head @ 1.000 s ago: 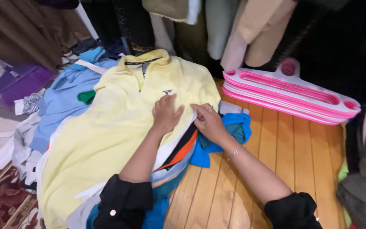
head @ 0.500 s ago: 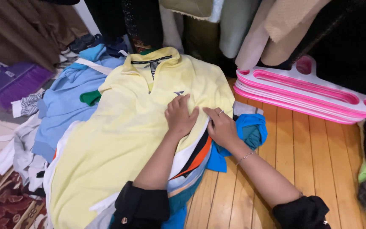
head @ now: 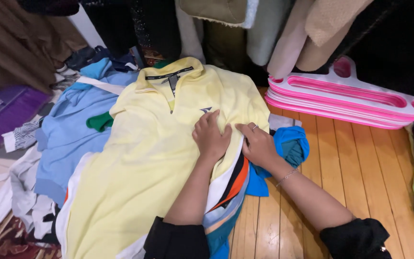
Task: The person hangs a grey sweater on a white hanger, smoothing the fabric and adjusting the sleeves. They then pick up a yellow and white jacket, place it on a pink hanger, and smooth it out.
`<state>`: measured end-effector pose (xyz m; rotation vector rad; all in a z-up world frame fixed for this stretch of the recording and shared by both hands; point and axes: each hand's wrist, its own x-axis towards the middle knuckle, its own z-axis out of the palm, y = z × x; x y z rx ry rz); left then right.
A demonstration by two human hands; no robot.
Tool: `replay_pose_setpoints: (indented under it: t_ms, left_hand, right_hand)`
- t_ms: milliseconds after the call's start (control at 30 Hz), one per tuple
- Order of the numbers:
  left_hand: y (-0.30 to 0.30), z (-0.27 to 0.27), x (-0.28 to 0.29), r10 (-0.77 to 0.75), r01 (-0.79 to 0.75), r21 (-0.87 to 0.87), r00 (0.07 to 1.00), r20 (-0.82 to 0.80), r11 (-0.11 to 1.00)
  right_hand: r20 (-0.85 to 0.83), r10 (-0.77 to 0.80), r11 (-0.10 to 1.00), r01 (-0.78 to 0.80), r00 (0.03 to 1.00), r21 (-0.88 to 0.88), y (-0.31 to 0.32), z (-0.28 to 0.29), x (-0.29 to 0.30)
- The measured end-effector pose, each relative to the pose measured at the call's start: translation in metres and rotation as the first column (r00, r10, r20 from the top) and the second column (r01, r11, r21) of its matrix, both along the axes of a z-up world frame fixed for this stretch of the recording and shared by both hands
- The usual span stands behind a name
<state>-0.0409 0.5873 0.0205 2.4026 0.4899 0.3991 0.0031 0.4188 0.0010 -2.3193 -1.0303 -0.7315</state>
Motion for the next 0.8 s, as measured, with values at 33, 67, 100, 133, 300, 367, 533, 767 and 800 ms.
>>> replay_pose_setpoints:
  t_ms: [33,67,100,133,300,367,533,767,800]
  left_hand:
    - [0.000,0.000,0.000,-0.005,0.005,-0.002,1.000,-0.001,1.000]
    - [0.000,0.000,0.000,-0.007,0.007,-0.009,1.000,0.008,1.000]
    - [0.001,0.000,0.000,-0.005,0.006,-0.018,1.000,0.016,1.000]
    - [0.001,-0.001,0.000,-0.006,0.006,-0.021,1.000,0.015,1.000]
    - [0.000,0.000,-0.002,-0.003,0.005,-0.033,0.999,0.050,0.999]
    - [0.001,-0.002,0.000,-0.001,0.002,-0.027,0.999,0.053,1.000]
    - [0.000,-0.005,-0.002,-0.002,0.004,-0.027,0.998,0.063,1.000]
    - [0.003,0.006,-0.006,-0.047,0.049,-0.038,0.997,0.060,0.998]
    - [0.004,0.008,-0.009,-0.061,0.063,-0.057,0.997,0.044,0.996]
  right_hand:
    - [-0.001,-0.005,1.000,0.005,1.000,-0.002,0.001,0.003,-0.001]
    - [-0.013,-0.002,1.000,0.002,1.000,-0.005,0.002,0.006,-0.002]
    - [-0.026,0.004,1.000,-0.005,1.000,-0.008,0.004,0.008,-0.004]
    - [-0.026,0.003,1.000,-0.004,1.000,-0.012,0.004,0.007,-0.003]
    - [-0.003,-0.022,0.999,0.022,1.000,-0.041,0.003,0.006,-0.004]
    - [-0.004,-0.020,0.999,0.019,1.000,-0.038,0.004,0.006,-0.003]
    - [-0.036,-0.020,0.999,0.019,0.999,-0.027,0.005,0.009,-0.011]
    - [-0.040,-0.063,0.996,0.060,0.997,-0.061,0.011,0.014,-0.013]
    - [-0.060,-0.058,0.997,0.054,0.997,-0.063,0.012,0.013,-0.015]
